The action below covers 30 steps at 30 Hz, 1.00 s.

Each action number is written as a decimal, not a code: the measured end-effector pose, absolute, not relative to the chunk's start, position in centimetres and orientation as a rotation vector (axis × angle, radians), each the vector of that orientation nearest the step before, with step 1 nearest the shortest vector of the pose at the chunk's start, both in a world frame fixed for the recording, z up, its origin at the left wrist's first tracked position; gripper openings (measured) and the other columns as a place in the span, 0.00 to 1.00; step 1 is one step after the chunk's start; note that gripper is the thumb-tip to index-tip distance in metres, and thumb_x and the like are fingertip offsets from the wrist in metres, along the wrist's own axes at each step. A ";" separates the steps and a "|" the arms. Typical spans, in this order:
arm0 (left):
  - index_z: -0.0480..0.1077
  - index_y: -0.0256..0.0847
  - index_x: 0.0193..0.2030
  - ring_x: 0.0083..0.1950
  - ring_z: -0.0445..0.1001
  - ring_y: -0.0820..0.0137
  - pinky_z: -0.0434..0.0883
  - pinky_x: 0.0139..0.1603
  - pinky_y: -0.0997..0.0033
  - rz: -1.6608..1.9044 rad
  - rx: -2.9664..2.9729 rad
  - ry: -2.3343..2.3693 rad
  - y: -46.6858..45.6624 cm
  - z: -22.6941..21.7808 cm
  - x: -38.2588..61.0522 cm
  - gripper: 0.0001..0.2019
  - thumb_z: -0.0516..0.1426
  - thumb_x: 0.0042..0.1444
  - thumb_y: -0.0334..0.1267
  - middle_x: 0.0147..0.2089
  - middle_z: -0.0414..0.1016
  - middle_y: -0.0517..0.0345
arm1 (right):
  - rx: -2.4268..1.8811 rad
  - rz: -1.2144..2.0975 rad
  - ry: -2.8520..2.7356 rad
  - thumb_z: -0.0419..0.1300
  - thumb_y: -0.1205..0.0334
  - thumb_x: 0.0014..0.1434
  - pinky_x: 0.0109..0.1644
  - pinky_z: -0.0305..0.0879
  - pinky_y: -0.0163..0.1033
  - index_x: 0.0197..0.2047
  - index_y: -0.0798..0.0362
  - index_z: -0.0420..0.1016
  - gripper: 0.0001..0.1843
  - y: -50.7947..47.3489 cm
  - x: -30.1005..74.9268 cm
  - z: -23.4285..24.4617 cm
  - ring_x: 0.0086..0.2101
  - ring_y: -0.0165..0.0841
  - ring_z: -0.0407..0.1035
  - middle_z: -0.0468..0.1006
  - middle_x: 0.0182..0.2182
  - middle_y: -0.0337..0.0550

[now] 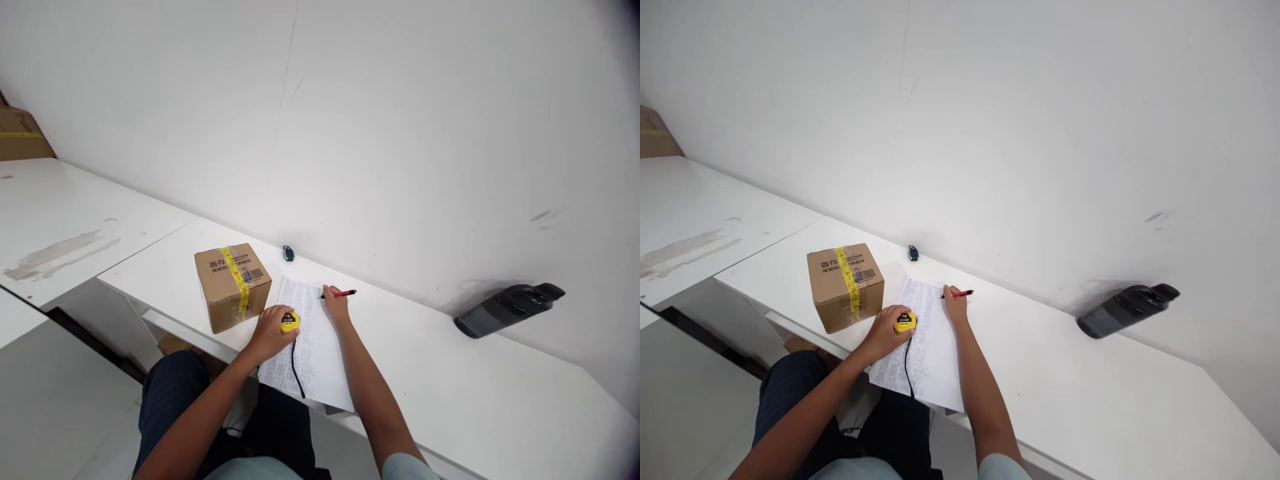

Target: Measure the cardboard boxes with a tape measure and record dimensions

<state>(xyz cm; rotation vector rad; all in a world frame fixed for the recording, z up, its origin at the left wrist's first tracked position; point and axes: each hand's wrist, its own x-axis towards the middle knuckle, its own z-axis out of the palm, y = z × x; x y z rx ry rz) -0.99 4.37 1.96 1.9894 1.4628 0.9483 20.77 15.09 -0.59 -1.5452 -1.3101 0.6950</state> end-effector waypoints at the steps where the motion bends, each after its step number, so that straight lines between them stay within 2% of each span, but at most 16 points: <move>1: 0.68 0.44 0.51 0.58 0.68 0.56 0.62 0.59 0.53 0.949 1.990 1.462 4.4 2.0 -1.0 0.20 0.62 0.50 0.38 0.55 0.73 0.52 | -1.548 0.693 -1.306 0.53 0.45 0.55 0.28 0.57 0.36 0.20 0.48 0.60 0.19 15.1 20.8 -0.6 0.22 0.31 0.57 0.63 0.17 0.33; 10: 0.69 0.44 0.50 0.57 0.68 0.57 0.63 0.59 0.53 0.961 1.991 1.468 4.2 2.1 -1.0 0.20 0.62 0.49 0.38 0.54 0.73 0.53 | -1.567 0.625 -1.288 0.53 0.48 0.55 0.29 0.55 0.36 0.19 0.48 0.55 0.19 15.0 20.7 -0.5 0.24 0.32 0.56 0.64 0.19 0.35; 16: 0.69 0.45 0.51 0.57 0.68 0.57 0.63 0.59 0.54 0.966 2.024 1.465 4.4 1.9 -0.9 0.20 0.62 0.50 0.38 0.54 0.73 0.53 | -1.586 0.575 -1.312 0.52 0.48 0.56 0.28 0.56 0.36 0.19 0.48 0.56 0.19 15.2 20.9 -0.7 0.23 0.32 0.58 0.66 0.18 0.36; 20: 0.67 0.45 0.55 0.59 0.66 0.55 0.62 0.60 0.53 0.915 2.207 1.521 3.8 1.2 -0.2 0.23 0.62 0.51 0.39 0.57 0.71 0.50 | -1.601 0.513 -1.377 0.51 0.47 0.57 0.30 0.58 0.36 0.19 0.49 0.61 0.20 14.9 20.7 -0.8 0.24 0.33 0.60 0.66 0.19 0.37; 22: 0.65 0.45 0.60 0.61 0.64 0.52 0.60 0.61 0.51 0.839 2.294 1.573 2.9 1.0 -0.1 0.27 0.62 0.52 0.40 0.60 0.68 0.47 | -1.595 0.451 -1.413 0.51 0.46 0.58 0.34 0.60 0.38 0.23 0.50 0.67 0.19 14.4 20.5 -0.7 0.28 0.35 0.64 0.70 0.22 0.39; 24: 0.61 0.46 0.64 0.62 0.64 0.52 0.61 0.60 0.51 0.756 2.335 1.591 1.6 0.8 -0.4 0.30 0.60 0.55 0.40 0.63 0.65 0.46 | -1.576 0.391 -1.460 0.52 0.47 0.57 0.38 0.61 0.39 0.31 0.51 0.73 0.17 13.9 20.3 -0.7 0.34 0.38 0.67 0.74 0.31 0.44; 26: 0.59 0.48 0.66 0.59 0.66 0.52 0.62 0.58 0.52 0.672 2.338 1.620 0.2 0.9 -1.1 0.30 0.60 0.56 0.41 0.61 0.67 0.46 | -1.568 0.358 -1.504 0.54 0.52 0.55 0.40 0.61 0.41 0.40 0.50 0.76 0.16 13.7 20.3 -0.9 0.40 0.40 0.68 0.74 0.39 0.47; 28: 0.61 0.50 0.64 0.55 0.69 0.52 0.62 0.55 0.51 0.609 2.328 1.676 -1.2 1.0 -2.1 0.29 0.60 0.56 0.44 0.57 0.71 0.46 | -1.593 0.346 -1.520 0.54 0.57 0.52 0.38 0.61 0.42 0.47 0.49 0.75 0.20 13.8 20.3 -1.0 0.41 0.42 0.68 0.73 0.44 0.50; 30: 0.65 0.51 0.62 0.53 0.70 0.52 0.62 0.53 0.51 0.605 2.307 1.706 -2.4 1.5 -3.3 0.27 0.61 0.55 0.46 0.54 0.73 0.47 | -1.628 0.350 -1.540 0.53 0.59 0.51 0.36 0.62 0.43 0.56 0.49 0.70 0.27 13.8 19.9 -0.9 0.39 0.42 0.69 0.72 0.47 0.52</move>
